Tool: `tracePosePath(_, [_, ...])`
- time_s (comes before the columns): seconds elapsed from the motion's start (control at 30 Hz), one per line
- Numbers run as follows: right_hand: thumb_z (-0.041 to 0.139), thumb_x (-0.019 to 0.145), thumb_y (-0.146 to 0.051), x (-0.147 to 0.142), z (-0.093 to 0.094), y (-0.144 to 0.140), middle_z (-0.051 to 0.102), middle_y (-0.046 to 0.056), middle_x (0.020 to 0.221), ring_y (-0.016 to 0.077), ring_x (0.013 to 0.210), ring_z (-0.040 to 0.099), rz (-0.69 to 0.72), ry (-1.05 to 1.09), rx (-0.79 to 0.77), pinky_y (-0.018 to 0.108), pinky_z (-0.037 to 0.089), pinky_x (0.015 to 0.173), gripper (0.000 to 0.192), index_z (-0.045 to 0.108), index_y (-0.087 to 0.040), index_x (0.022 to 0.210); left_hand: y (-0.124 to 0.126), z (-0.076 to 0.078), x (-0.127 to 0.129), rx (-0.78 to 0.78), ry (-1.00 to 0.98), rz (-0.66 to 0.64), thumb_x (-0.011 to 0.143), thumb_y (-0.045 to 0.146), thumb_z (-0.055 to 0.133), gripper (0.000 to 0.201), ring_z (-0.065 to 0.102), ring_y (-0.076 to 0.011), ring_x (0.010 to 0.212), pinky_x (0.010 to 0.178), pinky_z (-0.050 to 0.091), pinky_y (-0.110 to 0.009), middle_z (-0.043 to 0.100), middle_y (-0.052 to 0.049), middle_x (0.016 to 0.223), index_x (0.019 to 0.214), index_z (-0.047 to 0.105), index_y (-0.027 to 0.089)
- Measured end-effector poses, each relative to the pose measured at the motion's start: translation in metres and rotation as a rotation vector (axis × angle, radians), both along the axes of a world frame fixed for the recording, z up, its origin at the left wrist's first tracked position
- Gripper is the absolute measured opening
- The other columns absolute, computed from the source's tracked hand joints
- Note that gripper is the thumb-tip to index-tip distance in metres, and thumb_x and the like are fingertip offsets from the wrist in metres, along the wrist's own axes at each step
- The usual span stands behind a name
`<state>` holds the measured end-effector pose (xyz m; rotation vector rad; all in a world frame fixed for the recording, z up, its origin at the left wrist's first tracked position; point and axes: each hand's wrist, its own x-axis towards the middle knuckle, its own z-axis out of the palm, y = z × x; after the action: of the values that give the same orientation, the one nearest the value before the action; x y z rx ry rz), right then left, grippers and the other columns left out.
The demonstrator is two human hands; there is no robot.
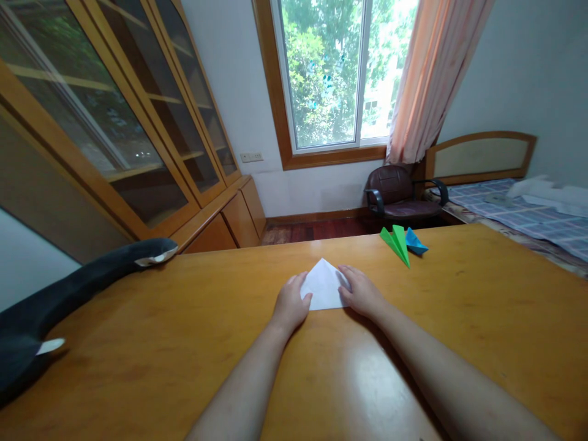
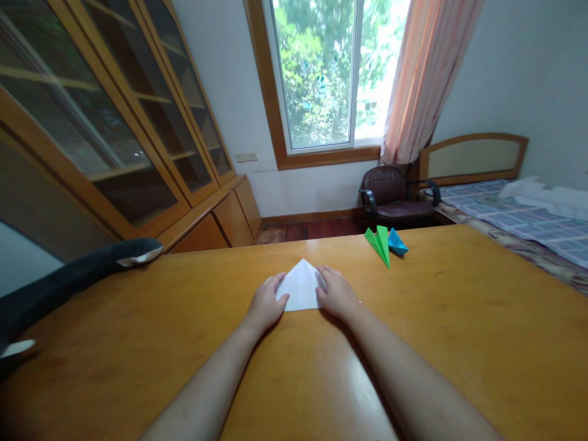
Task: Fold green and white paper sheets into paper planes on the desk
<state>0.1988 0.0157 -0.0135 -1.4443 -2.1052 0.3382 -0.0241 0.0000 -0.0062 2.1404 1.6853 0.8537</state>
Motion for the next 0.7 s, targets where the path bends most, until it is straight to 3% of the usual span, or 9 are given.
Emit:
tracePosePath(0.23, [0.057, 0.074, -0.019, -0.0002, 0.0001, 0.0052, 0.054, 0.018, 0.137, 0.0273, 0.126, 0.050, -0.110, 0.178, -0.138, 0.041, 0.036, 0.109, 0.062, 0.050, -0.010, 0.135, 0.0009, 0.0004, -0.0004, 0.069, -0.085, -0.006, 0.077, 0.012, 0.056, 0.049, 0.059, -0.0231, 0.112, 0.103, 0.045, -0.037, 0.063, -0.009, 0.123, 0.126, 0.056, 0.016])
tracePosePath(0.37, [0.057, 0.067, -0.010, 0.0020, 0.0043, 0.0065, 0.064, 0.013, 0.121, 0.0224, 0.102, 0.063, -0.165, 0.326, -0.291, 0.034, 0.049, 0.092, 0.070, 0.048, -0.012, 0.137, 0.0009, 0.0002, -0.0004, 0.080, -0.120, 0.005, 0.078, 0.012, 0.055, 0.048, 0.060, -0.0226, 0.110, 0.100, 0.047, -0.036, 0.064, -0.009, 0.120, 0.126, 0.057, 0.016])
tracePosePath(0.53, [0.052, 0.067, -0.008, 0.0040, 0.0058, 0.0066, 0.067, 0.002, 0.083, 0.0153, 0.074, 0.062, -0.086, 0.504, -0.354, 0.025, 0.050, 0.069, 0.072, 0.045, -0.013, 0.138, 0.0032, -0.0002, -0.0028, 0.093, -0.160, 0.026, 0.081, 0.016, 0.056, 0.043, 0.061, -0.0222, 0.106, 0.098, 0.048, -0.035, 0.066, -0.010, 0.116, 0.123, 0.059, 0.015])
tracePosePath(0.7, [0.051, 0.074, -0.018, 0.0036, 0.0053, 0.0045, 0.064, 0.002, 0.081, 0.0144, 0.071, 0.059, 0.038, 0.711, -0.252, 0.026, 0.048, 0.066, 0.060, 0.049, -0.013, 0.133, 0.0062, -0.0005, -0.0074, 0.051, -0.216, 0.061, 0.086, 0.022, 0.053, 0.038, 0.060, -0.0225, 0.112, 0.101, 0.046, -0.036, 0.065, -0.009, 0.122, 0.123, 0.059, 0.017])
